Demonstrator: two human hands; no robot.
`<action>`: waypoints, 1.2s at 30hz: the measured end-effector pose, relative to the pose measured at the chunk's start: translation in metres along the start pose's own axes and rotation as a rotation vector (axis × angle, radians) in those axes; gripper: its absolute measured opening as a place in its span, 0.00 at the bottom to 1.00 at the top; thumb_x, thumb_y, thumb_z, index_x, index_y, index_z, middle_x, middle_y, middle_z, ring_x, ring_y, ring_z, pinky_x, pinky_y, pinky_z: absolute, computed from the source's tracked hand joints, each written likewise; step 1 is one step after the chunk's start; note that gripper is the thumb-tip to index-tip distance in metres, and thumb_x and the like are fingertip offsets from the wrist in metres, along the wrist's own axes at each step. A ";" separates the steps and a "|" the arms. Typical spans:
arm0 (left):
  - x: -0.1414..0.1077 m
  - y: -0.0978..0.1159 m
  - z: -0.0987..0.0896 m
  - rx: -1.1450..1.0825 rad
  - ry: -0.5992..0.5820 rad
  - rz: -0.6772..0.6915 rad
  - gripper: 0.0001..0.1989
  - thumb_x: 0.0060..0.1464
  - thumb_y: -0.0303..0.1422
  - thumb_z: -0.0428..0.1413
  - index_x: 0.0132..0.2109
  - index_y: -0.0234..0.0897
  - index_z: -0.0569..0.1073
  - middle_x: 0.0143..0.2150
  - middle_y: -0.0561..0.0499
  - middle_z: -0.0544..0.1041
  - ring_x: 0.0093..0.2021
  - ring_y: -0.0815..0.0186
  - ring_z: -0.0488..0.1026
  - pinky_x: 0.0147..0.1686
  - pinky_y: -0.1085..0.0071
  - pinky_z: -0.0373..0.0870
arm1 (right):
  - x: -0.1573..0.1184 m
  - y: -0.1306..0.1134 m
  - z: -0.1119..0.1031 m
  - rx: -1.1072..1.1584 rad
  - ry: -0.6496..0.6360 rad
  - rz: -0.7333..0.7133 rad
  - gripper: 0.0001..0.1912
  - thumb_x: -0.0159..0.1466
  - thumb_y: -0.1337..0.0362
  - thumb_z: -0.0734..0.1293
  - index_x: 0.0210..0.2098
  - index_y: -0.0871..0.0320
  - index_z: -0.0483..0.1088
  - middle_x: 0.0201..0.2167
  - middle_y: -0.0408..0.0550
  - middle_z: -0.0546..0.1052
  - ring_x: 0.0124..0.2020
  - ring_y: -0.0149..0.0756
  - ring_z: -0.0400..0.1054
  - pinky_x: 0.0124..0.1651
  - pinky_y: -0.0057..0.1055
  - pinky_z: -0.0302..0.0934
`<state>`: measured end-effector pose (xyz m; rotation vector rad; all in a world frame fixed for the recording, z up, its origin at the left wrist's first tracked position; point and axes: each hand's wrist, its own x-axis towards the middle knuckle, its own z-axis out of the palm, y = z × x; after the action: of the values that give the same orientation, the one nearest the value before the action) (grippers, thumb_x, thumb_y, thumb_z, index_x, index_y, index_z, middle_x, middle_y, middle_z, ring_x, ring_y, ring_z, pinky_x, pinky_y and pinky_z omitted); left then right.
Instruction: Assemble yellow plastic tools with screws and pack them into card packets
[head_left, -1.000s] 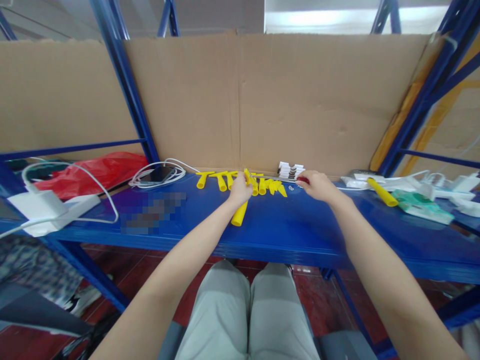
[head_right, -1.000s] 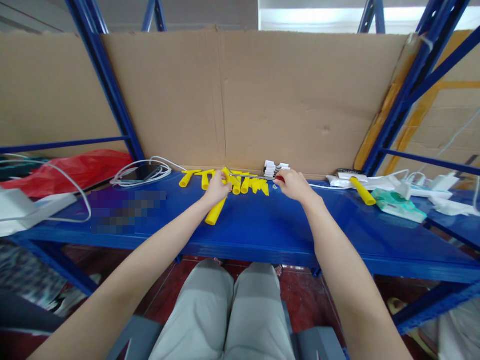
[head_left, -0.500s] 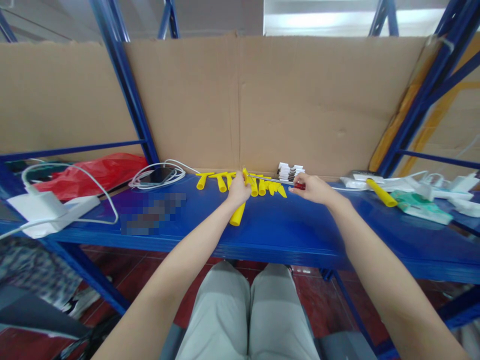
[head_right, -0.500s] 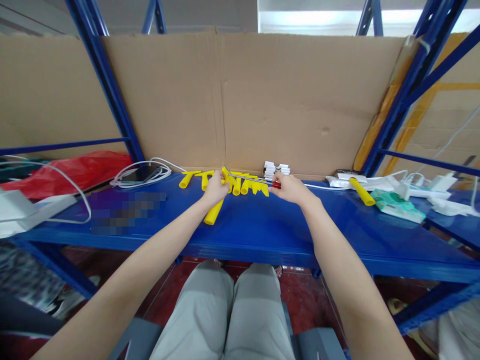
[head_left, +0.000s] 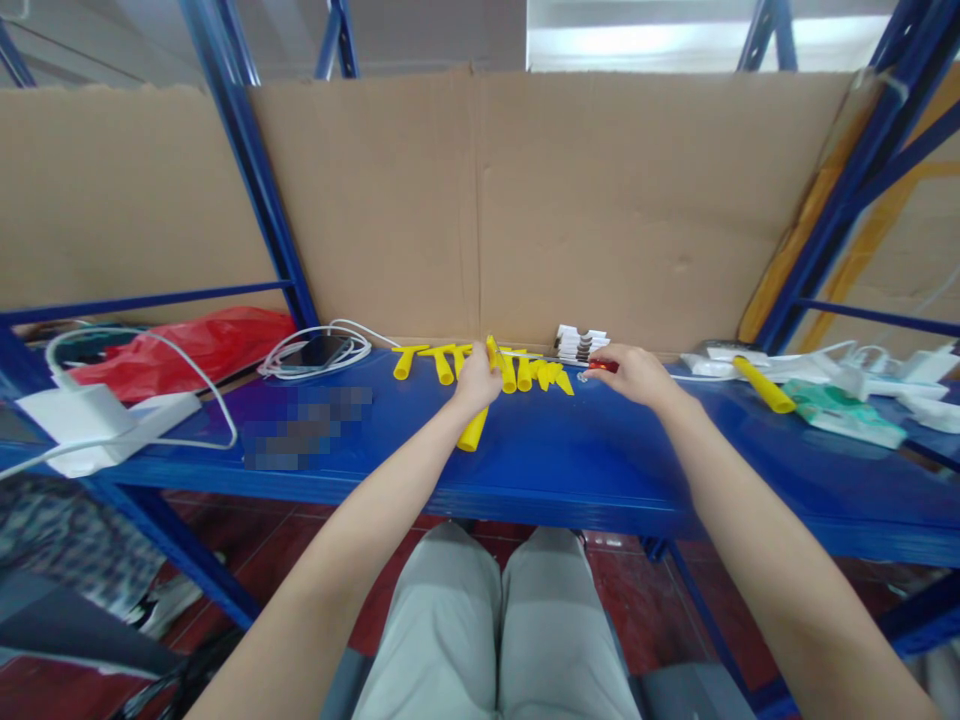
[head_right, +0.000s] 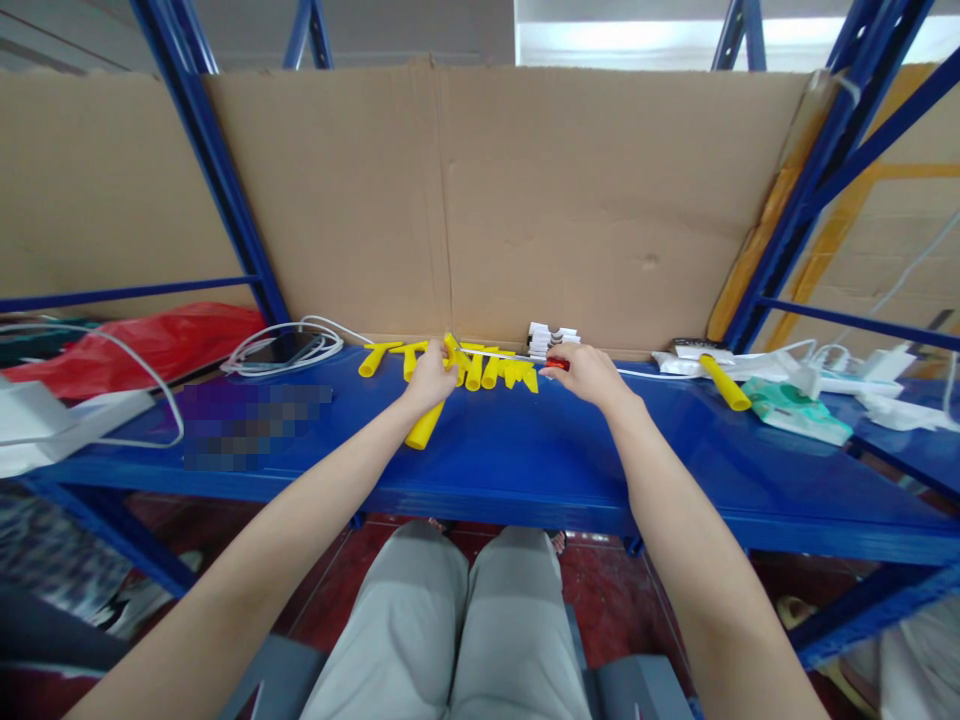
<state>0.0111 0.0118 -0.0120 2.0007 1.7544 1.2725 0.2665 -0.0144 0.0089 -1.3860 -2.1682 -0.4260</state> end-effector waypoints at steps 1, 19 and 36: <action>0.000 0.000 0.000 0.006 0.002 -0.002 0.12 0.53 0.21 0.52 0.44 0.37 0.65 0.41 0.45 0.76 0.47 0.60 0.74 0.44 0.68 0.70 | 0.000 -0.001 0.000 0.001 -0.008 -0.003 0.11 0.61 0.57 0.64 0.38 0.55 0.74 0.38 0.52 0.80 0.39 0.43 0.72 0.38 0.33 0.60; 0.000 -0.002 0.000 0.053 0.019 0.014 0.13 0.52 0.20 0.51 0.43 0.39 0.65 0.40 0.44 0.75 0.46 0.57 0.75 0.43 0.66 0.71 | -0.001 -0.005 0.001 -0.168 0.039 -0.003 0.06 0.60 0.60 0.64 0.35 0.54 0.69 0.34 0.50 0.78 0.35 0.41 0.70 0.30 0.30 0.51; -0.001 0.001 -0.001 0.058 0.009 0.006 0.13 0.52 0.21 0.52 0.45 0.37 0.64 0.43 0.42 0.75 0.48 0.58 0.74 0.46 0.66 0.70 | -0.001 -0.009 -0.003 -0.216 0.007 0.092 0.05 0.59 0.62 0.65 0.36 0.54 0.69 0.33 0.49 0.79 0.33 0.42 0.71 0.28 0.30 0.48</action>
<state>0.0115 0.0107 -0.0112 2.0363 1.8105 1.2483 0.2599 -0.0205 0.0114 -1.5894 -2.0917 -0.6451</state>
